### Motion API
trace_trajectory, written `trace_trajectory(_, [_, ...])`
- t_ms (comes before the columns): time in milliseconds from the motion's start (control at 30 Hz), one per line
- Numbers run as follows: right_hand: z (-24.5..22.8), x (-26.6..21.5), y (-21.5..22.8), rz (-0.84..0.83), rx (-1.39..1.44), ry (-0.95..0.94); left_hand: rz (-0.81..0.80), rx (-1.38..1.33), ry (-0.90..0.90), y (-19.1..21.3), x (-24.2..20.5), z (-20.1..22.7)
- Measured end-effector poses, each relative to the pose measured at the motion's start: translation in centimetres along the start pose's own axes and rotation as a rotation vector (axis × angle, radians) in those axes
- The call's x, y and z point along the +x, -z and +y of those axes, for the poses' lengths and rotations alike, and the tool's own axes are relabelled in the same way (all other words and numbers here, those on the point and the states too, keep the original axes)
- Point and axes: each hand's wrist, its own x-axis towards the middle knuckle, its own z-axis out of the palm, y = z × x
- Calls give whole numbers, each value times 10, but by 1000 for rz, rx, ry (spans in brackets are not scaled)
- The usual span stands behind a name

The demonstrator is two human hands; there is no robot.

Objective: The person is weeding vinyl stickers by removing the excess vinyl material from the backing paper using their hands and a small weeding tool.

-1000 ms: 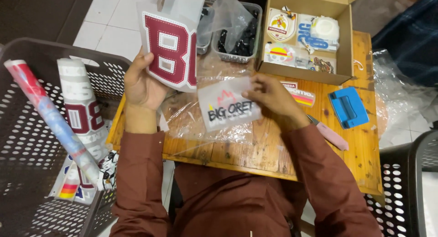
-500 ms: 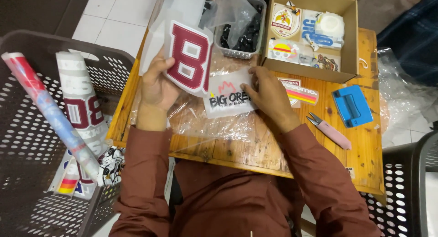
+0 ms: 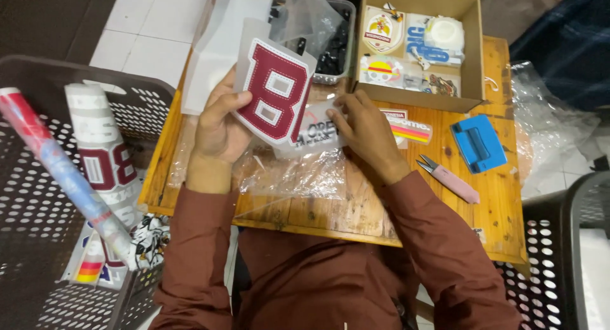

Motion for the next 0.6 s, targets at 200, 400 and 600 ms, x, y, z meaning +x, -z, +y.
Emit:
trace_trajectory(200, [-7, -3, 8, -15, 82, -96, -58, 3, -42, -4, -7, -1])
trace_trajectory(400, [6, -2, -1, -51, 334, -181, -34, 66, -62, 10, -24, 19])
trace_trajectory(600, [21, -1, -11, -125, 739, -221, 52, 431, -148, -11, -48, 47])
